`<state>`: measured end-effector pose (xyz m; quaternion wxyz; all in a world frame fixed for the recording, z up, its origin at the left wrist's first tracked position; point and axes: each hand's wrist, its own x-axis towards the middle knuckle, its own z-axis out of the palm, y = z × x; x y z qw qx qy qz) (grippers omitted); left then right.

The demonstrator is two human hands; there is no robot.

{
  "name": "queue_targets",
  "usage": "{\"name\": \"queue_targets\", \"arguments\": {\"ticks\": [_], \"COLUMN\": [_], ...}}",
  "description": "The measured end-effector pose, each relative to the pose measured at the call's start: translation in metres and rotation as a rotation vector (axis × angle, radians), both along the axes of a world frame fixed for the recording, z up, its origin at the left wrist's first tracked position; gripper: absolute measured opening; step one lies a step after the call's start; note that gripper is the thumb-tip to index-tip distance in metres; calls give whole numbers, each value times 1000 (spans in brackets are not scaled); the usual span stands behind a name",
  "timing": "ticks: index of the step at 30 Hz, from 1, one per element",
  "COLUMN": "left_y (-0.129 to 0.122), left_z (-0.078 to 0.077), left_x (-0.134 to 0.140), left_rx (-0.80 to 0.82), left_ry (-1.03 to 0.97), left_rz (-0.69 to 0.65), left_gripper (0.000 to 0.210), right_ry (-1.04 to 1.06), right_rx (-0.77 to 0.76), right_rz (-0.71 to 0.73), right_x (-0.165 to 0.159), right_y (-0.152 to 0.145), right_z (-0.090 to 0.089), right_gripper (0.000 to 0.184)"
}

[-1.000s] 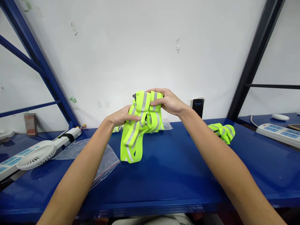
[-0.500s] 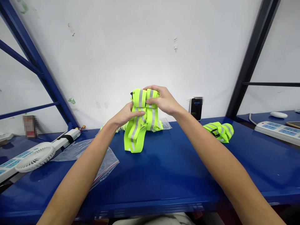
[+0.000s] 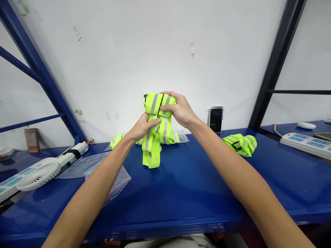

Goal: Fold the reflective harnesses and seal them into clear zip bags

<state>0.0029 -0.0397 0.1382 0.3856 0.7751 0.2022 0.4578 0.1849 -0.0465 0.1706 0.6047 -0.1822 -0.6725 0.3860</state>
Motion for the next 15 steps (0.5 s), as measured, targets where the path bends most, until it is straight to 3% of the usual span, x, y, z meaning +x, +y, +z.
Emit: {"name": "queue_targets", "arguments": {"ticks": [8,12,15], "left_y": [7,11,10], "left_z": [7,5,5], "left_x": [-25,-25,-22], "left_rx": [-92,-109,-91], "left_ry": [264,284,290], "left_rz": [8,-39,-3], "left_gripper": [49,43,44], "right_ry": [-155,-236,-246], "right_rx": [66,119,151], "right_rz": [-78,-233,-238], "right_x": [2,0,0], "right_y": [0,-5,-4], "right_z": [1,1,0], "right_gripper": [40,37,37]}}
